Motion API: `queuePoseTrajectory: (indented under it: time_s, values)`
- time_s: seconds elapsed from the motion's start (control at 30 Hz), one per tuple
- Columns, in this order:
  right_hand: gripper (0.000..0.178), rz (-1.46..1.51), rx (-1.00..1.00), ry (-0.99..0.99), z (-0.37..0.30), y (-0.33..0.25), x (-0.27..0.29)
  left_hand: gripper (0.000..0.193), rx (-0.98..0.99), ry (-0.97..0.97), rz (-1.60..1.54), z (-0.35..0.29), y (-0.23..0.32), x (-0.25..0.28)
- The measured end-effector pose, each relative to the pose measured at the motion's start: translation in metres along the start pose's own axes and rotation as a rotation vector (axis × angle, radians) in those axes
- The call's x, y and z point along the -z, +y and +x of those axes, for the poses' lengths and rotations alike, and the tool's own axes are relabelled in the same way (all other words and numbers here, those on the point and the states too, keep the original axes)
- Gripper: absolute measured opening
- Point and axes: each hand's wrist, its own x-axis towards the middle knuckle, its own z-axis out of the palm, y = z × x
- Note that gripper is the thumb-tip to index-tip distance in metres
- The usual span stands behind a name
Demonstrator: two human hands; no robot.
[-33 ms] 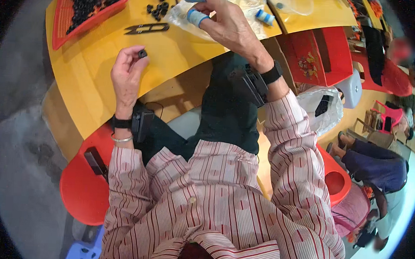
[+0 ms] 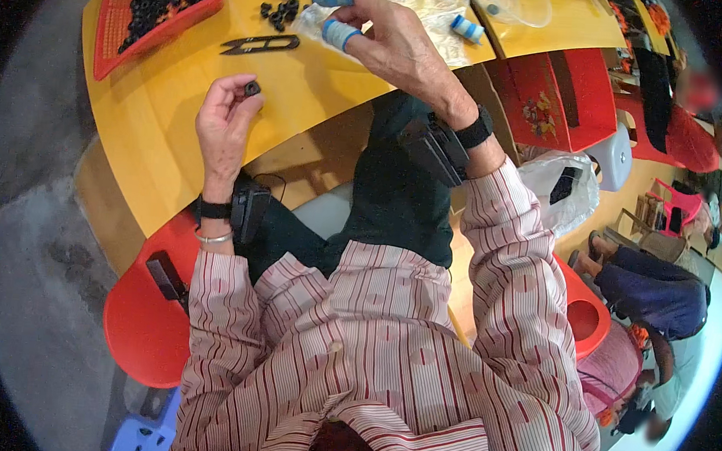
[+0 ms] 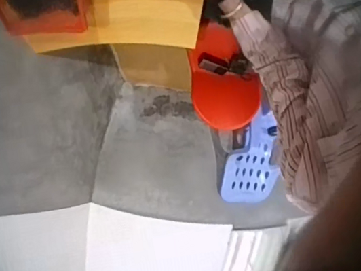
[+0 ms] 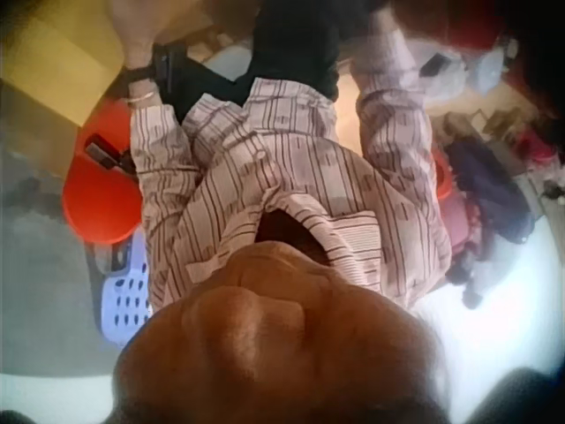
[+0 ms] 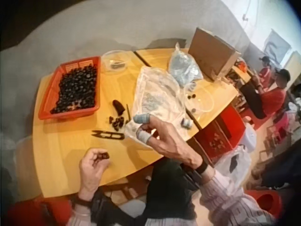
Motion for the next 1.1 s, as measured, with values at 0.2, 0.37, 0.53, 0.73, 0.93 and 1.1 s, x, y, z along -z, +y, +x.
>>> queuePoseTrajectory:
  time_s: [0.2,0.37,0.53,0.73,0.93,1.1]
  values:
    - [0.03,-0.025,0.088,-0.147,0.001,-0.023,-0.035,0.019,0.045,0.009,0.026,-0.003,-0.001,0.0]
    - [0.029,-0.054,0.09,-0.193,0.003,-0.026,-0.043,0.02,0.055,0.021,0.007,-0.004,0.0,0.003]
    - [0.028,0.045,0.058,-0.175,0.0,-0.026,-0.041,0.02,0.058,-0.006,-0.109,-0.005,0.001,0.007]
    - [0.028,0.075,0.07,-0.19,0.009,-0.037,-0.057,0.028,0.121,0.017,-0.378,-0.007,-0.001,0.018]
    - [0.028,0.082,0.099,-0.2,0.014,-0.038,-0.06,0.028,0.128,-0.011,-0.482,-0.008,-0.003,0.016]
    - [0.029,0.028,0.112,-0.223,0.016,-0.033,-0.061,0.022,0.123,-0.053,-0.346,-0.008,-0.001,0.014]
